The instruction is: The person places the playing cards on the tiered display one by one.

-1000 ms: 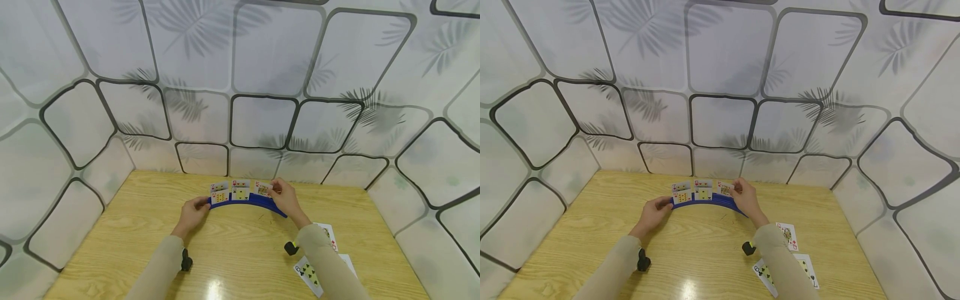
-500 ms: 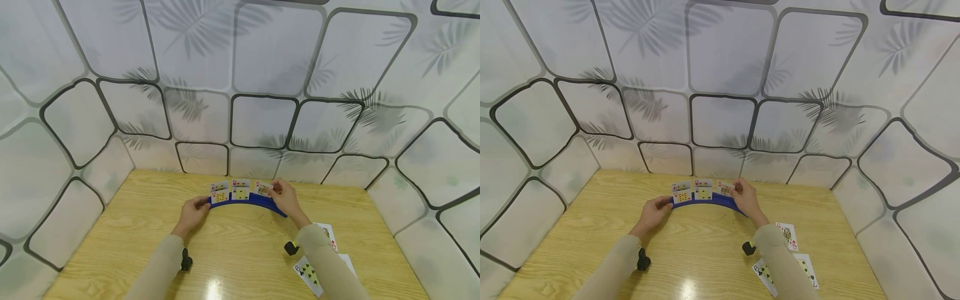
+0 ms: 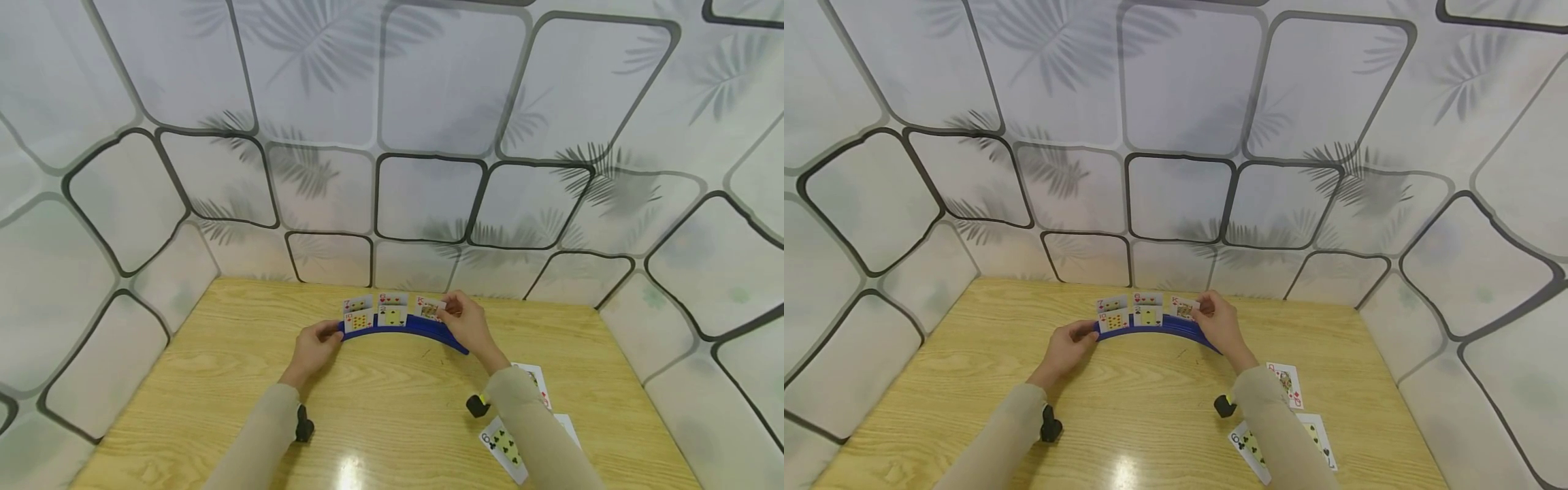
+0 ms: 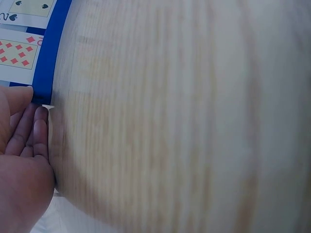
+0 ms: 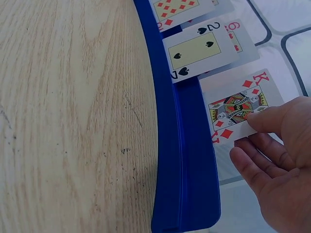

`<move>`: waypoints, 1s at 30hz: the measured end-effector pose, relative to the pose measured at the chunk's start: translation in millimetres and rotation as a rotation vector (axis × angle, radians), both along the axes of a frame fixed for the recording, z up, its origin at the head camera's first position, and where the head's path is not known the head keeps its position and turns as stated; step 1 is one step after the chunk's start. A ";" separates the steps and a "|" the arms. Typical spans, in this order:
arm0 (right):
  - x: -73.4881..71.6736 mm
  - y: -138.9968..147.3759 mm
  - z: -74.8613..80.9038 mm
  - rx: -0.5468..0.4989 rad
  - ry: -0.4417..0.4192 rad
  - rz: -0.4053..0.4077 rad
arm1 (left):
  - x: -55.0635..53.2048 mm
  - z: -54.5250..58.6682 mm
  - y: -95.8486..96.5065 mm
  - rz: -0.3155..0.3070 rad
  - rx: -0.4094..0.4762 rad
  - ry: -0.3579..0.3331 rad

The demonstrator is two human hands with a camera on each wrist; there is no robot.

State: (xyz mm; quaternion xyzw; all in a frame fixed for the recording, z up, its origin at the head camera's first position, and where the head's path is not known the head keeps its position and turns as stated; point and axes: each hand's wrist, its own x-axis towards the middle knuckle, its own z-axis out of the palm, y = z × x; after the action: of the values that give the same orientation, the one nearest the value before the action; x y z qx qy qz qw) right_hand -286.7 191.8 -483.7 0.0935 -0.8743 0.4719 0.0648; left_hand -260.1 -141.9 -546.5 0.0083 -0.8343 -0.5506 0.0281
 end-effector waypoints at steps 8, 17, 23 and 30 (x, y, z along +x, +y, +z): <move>5.8 5.6 1.2 0.014 0.011 0.002 | 1.0 0.9 -0.3 0.000 0.012 -0.003; 14.6 24.3 2.7 0.028 -0.012 -0.011 | 1.3 0.5 0.2 0.002 0.009 -0.008; 20.8 40.9 -2.4 0.046 -0.002 -0.039 | 1.4 1.6 0.4 0.006 0.006 -0.008; 29.1 58.6 -9.1 0.074 -0.002 -0.062 | 1.2 0.9 0.4 0.008 -0.003 -0.004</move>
State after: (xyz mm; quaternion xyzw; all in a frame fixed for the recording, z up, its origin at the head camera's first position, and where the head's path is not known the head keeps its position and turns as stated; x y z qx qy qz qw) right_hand -257.6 250.4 -492.8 0.0684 -0.8938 0.4369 0.0752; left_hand -258.9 -141.4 -545.6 0.0127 -0.8352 -0.5490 0.0289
